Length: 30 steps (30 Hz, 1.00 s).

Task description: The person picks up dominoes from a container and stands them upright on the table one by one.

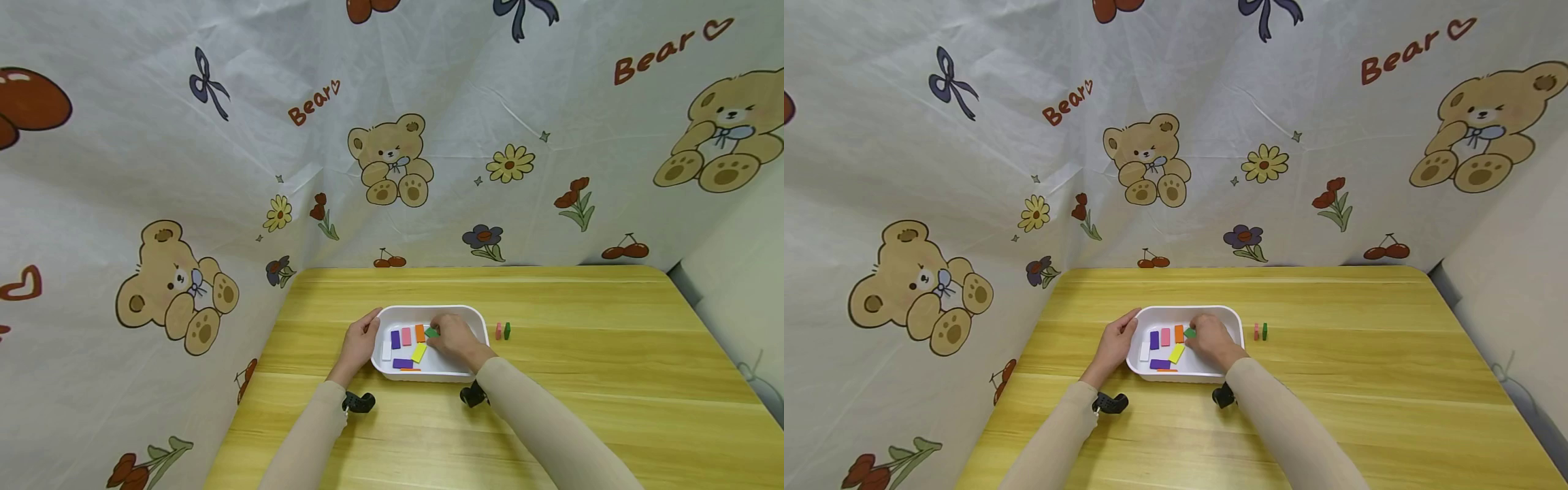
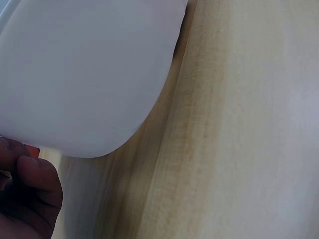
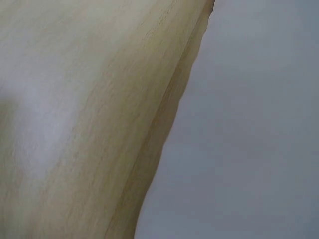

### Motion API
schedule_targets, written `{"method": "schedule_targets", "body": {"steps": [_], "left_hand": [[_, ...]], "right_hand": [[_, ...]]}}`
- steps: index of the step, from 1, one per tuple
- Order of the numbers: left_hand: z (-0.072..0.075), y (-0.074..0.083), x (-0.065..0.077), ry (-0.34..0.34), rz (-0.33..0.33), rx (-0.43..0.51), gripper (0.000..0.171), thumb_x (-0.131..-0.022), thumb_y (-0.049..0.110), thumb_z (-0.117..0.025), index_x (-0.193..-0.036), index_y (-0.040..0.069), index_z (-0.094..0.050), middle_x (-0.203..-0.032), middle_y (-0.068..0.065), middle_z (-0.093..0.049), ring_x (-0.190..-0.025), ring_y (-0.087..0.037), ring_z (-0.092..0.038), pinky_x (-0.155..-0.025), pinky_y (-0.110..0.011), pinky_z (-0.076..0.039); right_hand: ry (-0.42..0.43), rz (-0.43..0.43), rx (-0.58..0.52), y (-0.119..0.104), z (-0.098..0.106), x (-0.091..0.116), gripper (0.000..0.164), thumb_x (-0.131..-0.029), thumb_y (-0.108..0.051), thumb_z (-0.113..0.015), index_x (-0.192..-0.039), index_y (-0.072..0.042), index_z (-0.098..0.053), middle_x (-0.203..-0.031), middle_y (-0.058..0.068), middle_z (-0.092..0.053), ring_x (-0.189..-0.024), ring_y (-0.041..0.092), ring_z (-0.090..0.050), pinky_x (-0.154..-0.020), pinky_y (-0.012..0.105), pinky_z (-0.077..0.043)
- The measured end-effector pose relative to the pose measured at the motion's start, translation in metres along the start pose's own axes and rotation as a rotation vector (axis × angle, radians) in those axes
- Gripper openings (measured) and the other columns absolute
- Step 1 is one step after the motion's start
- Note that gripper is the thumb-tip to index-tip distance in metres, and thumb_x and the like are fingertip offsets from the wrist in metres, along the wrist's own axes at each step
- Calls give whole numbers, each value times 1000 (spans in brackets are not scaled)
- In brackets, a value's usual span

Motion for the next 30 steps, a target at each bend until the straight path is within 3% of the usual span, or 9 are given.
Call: {"method": "schedule_targets", "body": {"steps": [10,17,30], "left_hand": [[0,0,0,-4,11,1,39,-110,29,-51,-146,17,-61,-149,-10,-60,-140,-30,-54,-116,-47,-46],[1,1,1,-13,10,-5,40,-110,29,-51,-147,17,-60,-149,-10,-60,-141,-30,-53,-117,-48,-46],[0,0,2,-10,14,-2,40,-110,30,-51,-146,17,-61,-144,-12,-63,-134,-30,-59,-112,-48,-51]], "right_hand": [[5,55,3,-2,-1,2,20,-89,-12,-80,-106,-3,-77,-98,7,-72,-90,20,-63,-91,40,-58],[34,130,37,-9,1,7,13,-89,-4,-76,-101,1,-77,-104,13,-70,-104,29,-63,-102,45,-54],[35,139,49,-11,3,9,22,-89,-11,-80,-108,0,-77,-103,10,-67,-97,23,-61,-98,42,-56]]}}
Point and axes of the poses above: each hand's wrist, its own x-axis away from the middle knuckle, its own z-axis out of the back of the hand, y = z × x, the point moved 6 cm from there along -x, towards the middle knuckle
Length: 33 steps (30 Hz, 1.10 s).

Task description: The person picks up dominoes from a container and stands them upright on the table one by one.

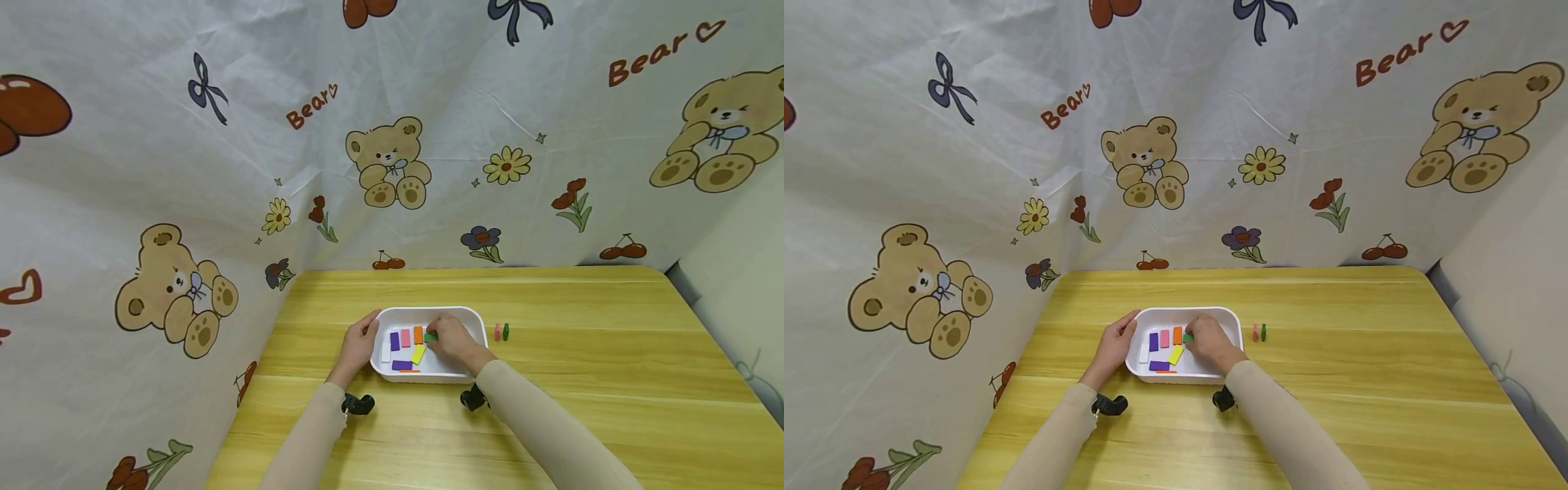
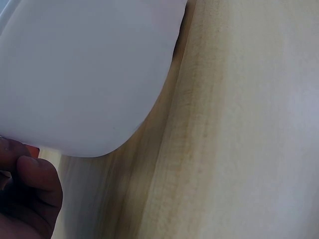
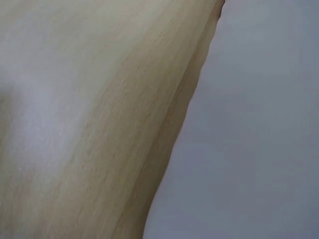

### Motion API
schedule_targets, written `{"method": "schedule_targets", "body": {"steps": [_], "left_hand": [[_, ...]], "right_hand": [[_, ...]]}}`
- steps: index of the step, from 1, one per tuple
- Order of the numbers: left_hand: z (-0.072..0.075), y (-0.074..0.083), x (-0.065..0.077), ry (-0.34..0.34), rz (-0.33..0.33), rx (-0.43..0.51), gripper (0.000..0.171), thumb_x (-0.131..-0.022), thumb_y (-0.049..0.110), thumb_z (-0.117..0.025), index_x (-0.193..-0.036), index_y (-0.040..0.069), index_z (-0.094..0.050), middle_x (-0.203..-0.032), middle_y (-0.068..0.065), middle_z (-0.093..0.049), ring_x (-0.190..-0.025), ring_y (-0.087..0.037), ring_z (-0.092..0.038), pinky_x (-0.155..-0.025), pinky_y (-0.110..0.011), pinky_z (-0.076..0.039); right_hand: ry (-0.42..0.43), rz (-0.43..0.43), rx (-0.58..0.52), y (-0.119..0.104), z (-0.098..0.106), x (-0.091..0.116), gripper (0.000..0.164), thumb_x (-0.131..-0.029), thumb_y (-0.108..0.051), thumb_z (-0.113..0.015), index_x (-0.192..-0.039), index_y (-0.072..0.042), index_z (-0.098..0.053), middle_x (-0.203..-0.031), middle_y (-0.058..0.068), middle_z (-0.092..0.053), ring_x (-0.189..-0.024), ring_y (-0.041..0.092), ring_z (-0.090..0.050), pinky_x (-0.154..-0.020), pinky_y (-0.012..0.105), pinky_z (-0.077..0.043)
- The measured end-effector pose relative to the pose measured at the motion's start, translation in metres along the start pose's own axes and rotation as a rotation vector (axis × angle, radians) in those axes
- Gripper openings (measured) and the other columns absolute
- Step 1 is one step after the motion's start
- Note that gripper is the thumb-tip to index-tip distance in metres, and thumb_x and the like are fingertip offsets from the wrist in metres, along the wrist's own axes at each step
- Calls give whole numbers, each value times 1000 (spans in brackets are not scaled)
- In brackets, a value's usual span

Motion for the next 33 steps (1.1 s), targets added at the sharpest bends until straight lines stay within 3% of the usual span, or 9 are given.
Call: {"method": "schedule_targets", "body": {"steps": [10,19,33], "left_hand": [[-1,-1,0,-8,-3,9,41,-110,30,-51,-147,15,-60,-144,-12,-63,-133,-30,-60,-112,-48,-51],[0,-1,0,-4,-8,10,41,-110,30,-51,-147,15,-60,-146,-11,-62,-134,-31,-59,-112,-48,-51],[-1,0,0,-7,-20,7,40,-110,29,-52,-147,15,-60,-145,-12,-63,-134,-31,-59,-112,-48,-51]], "right_hand": [[8,41,33,-1,-2,-1,17,-88,-10,-81,-101,0,-78,-95,8,-65,-90,21,-59,-92,41,-57],[-18,11,-14,-1,-1,4,16,-92,-11,-78,-105,-3,-76,-102,8,-68,-96,21,-60,-96,41,-56],[10,48,-74,-3,4,8,19,-96,-8,-72,-114,-5,-67,-108,7,-68,-101,21,-61,-101,43,-55]]}}
Point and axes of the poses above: each hand's wrist, its own x-axis away from the middle knuckle, its own z-axis out of the back of the hand, y = z × x, the point moved 6 cm from there along -x, towards the middle knuckle
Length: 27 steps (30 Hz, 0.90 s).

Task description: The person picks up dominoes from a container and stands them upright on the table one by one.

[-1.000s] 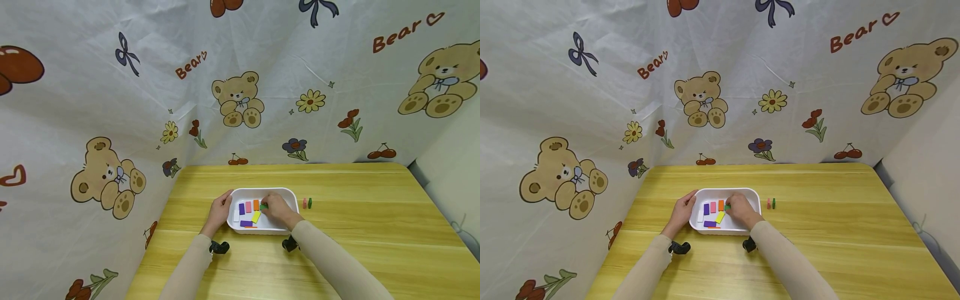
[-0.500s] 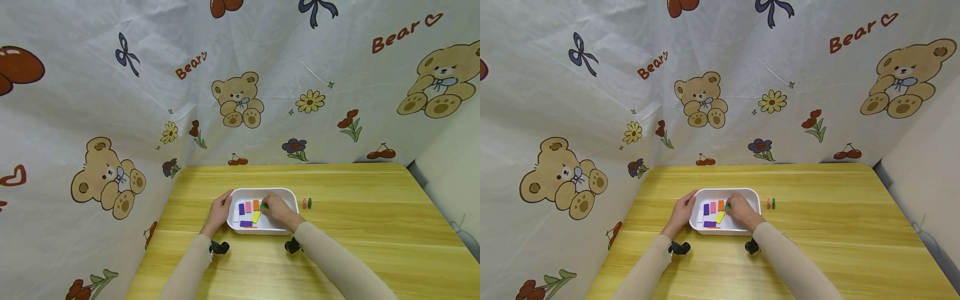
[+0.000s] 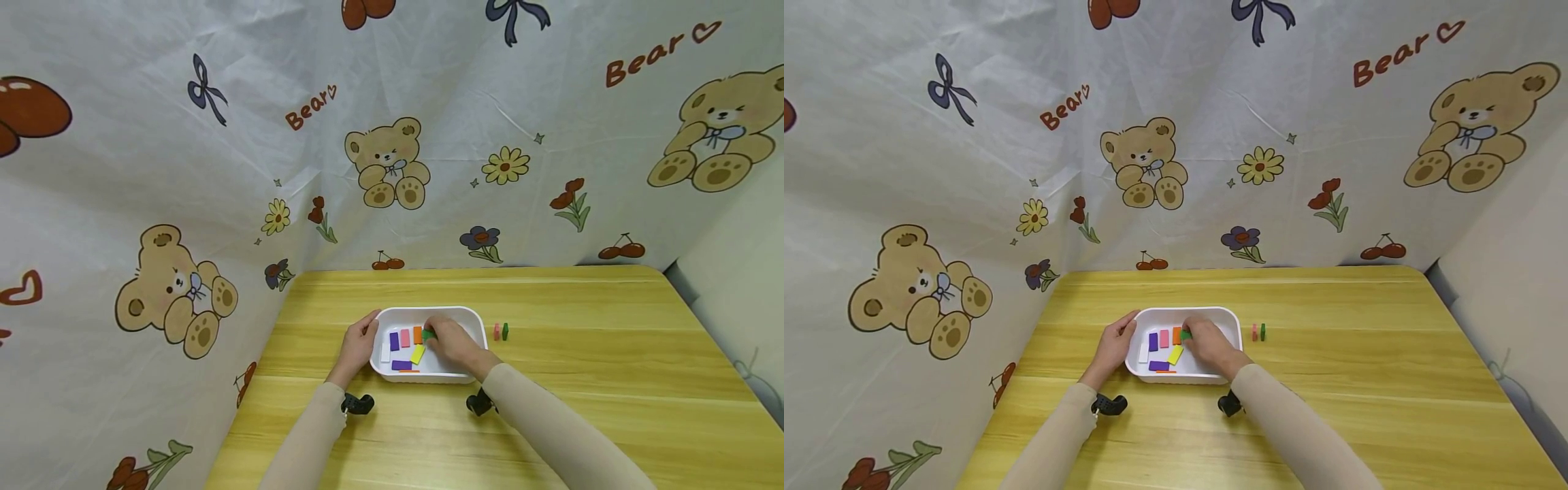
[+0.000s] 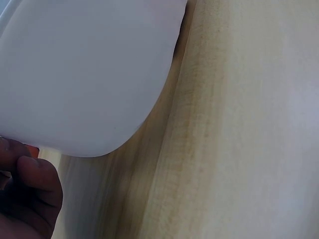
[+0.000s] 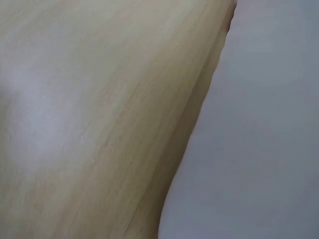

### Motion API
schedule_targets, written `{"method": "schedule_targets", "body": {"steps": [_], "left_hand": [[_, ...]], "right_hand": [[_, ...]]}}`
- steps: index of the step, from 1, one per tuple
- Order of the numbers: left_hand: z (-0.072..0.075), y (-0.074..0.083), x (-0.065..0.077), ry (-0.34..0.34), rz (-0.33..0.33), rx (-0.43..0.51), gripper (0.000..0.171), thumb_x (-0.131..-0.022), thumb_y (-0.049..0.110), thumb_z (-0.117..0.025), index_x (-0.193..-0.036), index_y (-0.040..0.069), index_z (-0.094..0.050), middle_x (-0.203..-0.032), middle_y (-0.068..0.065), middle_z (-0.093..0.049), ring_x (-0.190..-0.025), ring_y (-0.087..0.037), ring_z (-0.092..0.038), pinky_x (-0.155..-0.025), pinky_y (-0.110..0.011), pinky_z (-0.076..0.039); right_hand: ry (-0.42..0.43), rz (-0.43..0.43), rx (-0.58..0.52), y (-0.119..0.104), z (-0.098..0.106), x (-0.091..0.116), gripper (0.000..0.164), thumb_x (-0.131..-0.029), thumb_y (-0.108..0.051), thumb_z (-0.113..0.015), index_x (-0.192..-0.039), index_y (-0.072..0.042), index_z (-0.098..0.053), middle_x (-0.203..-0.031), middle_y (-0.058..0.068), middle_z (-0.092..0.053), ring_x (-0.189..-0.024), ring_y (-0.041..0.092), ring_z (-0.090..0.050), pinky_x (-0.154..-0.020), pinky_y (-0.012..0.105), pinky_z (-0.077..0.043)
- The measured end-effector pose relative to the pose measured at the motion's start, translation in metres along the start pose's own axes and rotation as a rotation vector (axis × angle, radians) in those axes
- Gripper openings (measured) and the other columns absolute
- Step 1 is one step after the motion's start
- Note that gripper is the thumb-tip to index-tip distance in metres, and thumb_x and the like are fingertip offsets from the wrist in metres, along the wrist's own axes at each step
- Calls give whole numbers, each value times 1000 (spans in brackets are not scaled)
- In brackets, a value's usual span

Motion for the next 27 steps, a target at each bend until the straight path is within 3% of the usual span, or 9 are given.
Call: {"method": "schedule_targets", "body": {"steps": [10,21,27], "left_hand": [[0,-2,-1,-8,7,-5,42,-110,30,-51,-148,13,-58,-149,-10,-59,-138,-30,-56,-114,-48,-48],[-1,-3,-1,2,19,0,41,-110,30,-51,-148,14,-59,-149,-10,-59,-137,-30,-57,-114,-47,-49],[-1,-1,0,9,23,-8,41,-110,30,-51,-147,16,-60,-150,-9,-59,-138,-30,-56,-115,-47,-48]], "right_hand": [[28,2,-28,-4,9,0,33,-97,-6,-70,-129,-4,-64,-123,11,-69,-114,26,-65,-107,46,-54],[59,28,-50,-7,16,5,24,-92,-3,-72,-116,-4,-69,-104,5,-70,-96,18,-64,-93,39,-60],[62,8,-84,-7,20,11,25,-91,-4,-73,-116,-4,-68,-102,3,-68,-95,17,-63,-91,38,-60]]}}
Point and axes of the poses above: each hand's wrist, its own x-axis away from the middle knuckle, its own z-axis out of the back of the hand, y = z × x, the point moved 6 cm from there along -x, towards the middle knuckle
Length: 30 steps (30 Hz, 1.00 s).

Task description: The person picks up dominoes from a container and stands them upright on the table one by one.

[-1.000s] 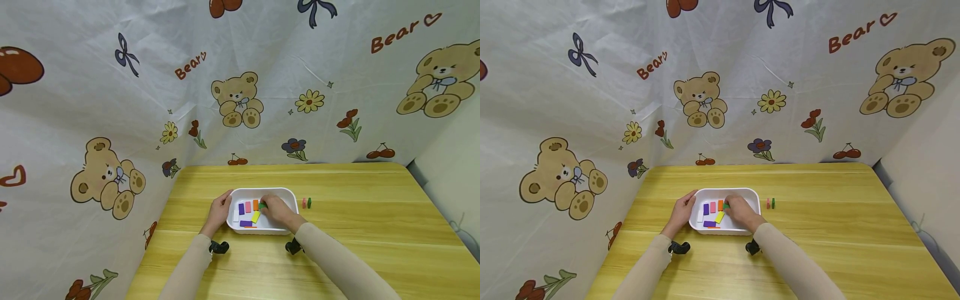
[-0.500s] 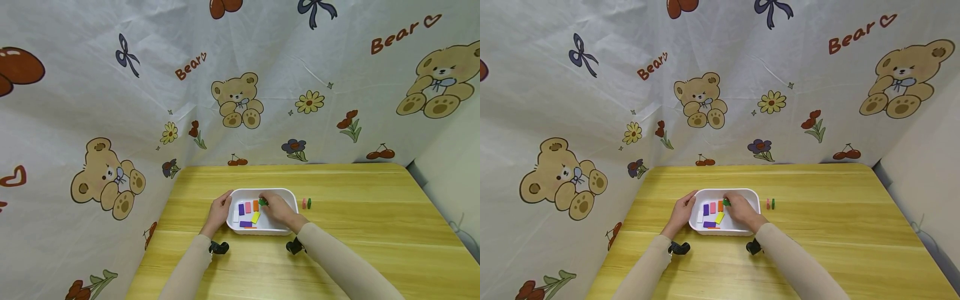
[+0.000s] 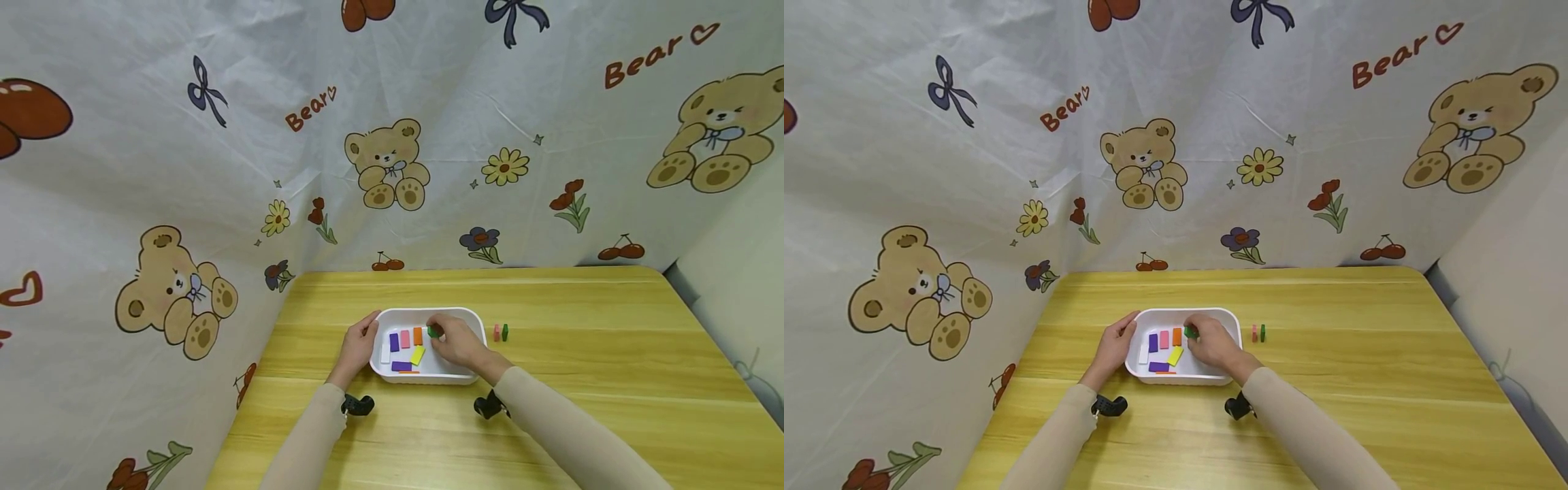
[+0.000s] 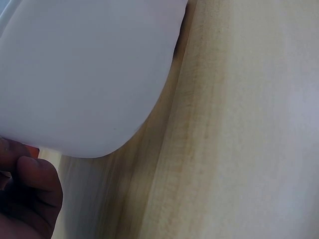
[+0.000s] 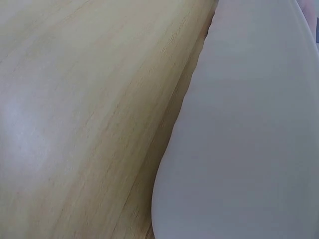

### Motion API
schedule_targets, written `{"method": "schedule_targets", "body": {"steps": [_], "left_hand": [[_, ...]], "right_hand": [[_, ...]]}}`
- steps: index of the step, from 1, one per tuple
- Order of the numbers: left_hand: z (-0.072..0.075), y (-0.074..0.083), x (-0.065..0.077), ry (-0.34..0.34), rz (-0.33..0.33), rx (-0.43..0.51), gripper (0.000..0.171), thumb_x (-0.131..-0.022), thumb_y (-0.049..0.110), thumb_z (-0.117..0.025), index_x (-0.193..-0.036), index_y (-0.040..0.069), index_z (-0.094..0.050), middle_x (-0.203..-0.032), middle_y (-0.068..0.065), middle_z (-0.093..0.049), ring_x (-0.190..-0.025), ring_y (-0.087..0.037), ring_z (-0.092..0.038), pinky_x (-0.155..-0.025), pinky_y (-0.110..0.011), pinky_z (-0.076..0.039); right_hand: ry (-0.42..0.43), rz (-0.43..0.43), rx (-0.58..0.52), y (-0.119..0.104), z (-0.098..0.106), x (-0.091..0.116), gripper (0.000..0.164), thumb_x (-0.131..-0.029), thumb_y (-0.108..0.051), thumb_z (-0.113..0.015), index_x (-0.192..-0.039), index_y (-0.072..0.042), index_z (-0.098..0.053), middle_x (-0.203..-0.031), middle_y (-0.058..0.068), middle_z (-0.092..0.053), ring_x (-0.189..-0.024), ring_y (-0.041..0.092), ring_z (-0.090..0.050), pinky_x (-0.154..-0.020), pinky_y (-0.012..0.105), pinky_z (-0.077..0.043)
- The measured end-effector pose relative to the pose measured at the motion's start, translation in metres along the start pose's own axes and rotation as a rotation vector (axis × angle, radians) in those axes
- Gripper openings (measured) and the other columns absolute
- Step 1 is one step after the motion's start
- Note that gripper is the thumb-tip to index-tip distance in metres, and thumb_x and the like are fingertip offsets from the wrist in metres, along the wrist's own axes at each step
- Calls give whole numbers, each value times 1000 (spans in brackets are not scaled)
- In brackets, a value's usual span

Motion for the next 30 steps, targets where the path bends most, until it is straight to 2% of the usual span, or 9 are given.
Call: {"method": "schedule_targets", "body": {"steps": [7,18,23,30], "left_hand": [[1,0,1,0,-3,-14,40,-110,30,-51,-146,16,-61,-148,-10,-61,-137,-29,-57,-114,-47,-49],[1,4,1,10,-12,-9,39,-110,28,-52,-145,16,-61,-148,-10,-61,-136,-30,-58,-114,-47,-49],[0,4,2,7,-4,-6,39,-110,28,-51,-146,16,-61,-148,-10,-60,-138,-30,-56,-114,-47,-48],[1,3,2,7,9,-18,39,-110,29,-52,-146,17,-61,-147,-10,-61,-137,-30,-57,-114,-48,-49]], "right_hand": [[2,-11,-27,1,4,3,25,-94,-8,-72,-118,-3,-68,-102,2,-70,-95,16,-65,-90,38,-60],[-1,83,-53,-1,13,5,21,-94,-8,-72,-115,-5,-69,-100,2,-72,-95,19,-70,-80,32,-61],[-26,73,-70,1,18,7,20,-94,-9,-73,-114,-10,-69,-102,2,-72,-100,22,-72,-83,33,-61],[-28,75,-81,5,26,11,21,-93,-7,-73,-114,-8,-69,-103,3,-71,-99,20,-71,-83,35,-63]]}}
Point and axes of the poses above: each hand's wrist, its own x-axis away from the middle knuckle, its own z-axis out of the back of the hand, y = z × x, the point moved 6 cm from there along -x, towards the middle knuckle
